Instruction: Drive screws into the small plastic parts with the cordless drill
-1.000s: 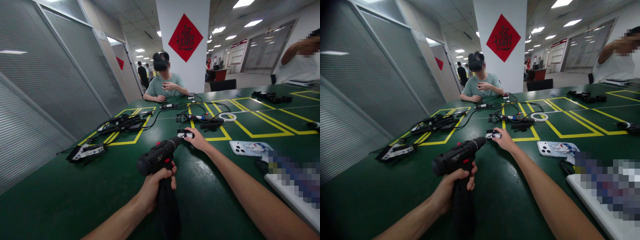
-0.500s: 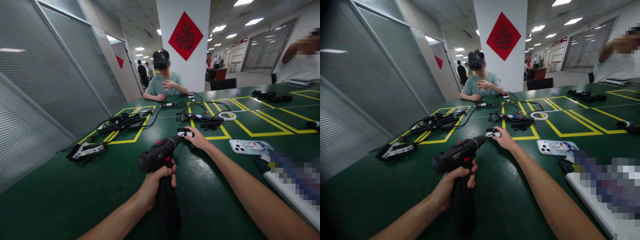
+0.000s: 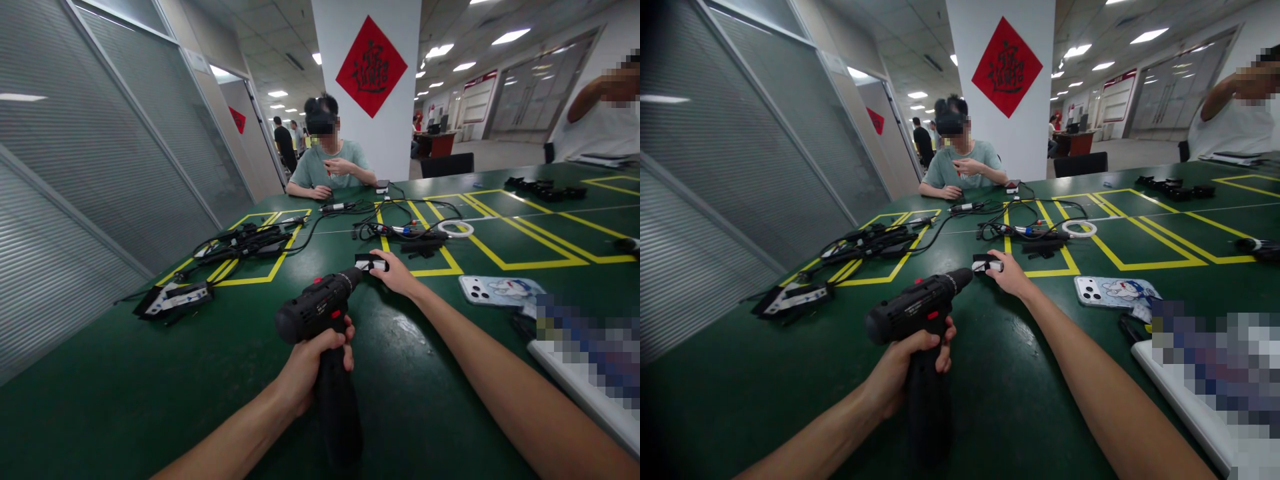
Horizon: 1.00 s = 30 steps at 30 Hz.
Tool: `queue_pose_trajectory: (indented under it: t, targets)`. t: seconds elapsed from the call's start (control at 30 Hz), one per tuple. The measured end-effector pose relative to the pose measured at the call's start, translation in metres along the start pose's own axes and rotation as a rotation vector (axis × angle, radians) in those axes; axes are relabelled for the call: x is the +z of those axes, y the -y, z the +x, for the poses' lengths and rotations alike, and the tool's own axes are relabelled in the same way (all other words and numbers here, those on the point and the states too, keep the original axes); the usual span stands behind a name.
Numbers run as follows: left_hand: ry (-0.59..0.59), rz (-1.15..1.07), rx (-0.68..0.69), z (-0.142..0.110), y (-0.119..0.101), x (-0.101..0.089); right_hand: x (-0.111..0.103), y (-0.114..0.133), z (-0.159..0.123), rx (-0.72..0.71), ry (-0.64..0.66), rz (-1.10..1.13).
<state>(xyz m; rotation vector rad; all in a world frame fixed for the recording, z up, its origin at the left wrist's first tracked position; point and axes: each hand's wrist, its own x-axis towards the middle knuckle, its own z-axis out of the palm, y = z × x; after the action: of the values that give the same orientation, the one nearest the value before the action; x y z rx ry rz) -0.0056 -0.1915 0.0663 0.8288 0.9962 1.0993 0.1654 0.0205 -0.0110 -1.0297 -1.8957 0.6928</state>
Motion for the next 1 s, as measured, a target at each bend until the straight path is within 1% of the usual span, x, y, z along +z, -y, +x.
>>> queue_pose_trajectory:
  t: [0.37, 0.77, 1.0]
  targets:
    - [-0.025, 0.014, -0.014, -0.0001, -0.0007, 0.0016, 0.0003, -0.0026, 0.0016, 0.006, 0.002, 0.007]
    - [0.027, 0.023, 0.003, 0.0004, 0.001, -0.0004, 0.0009, -0.0031, 0.0017, 0.003, 0.006, 0.006]
    - [0.035, 0.025, 0.0, 0.0, 0.0021, -0.0019, 0.0011, -0.0036, 0.0011, -0.001, 0.006, 0.0]
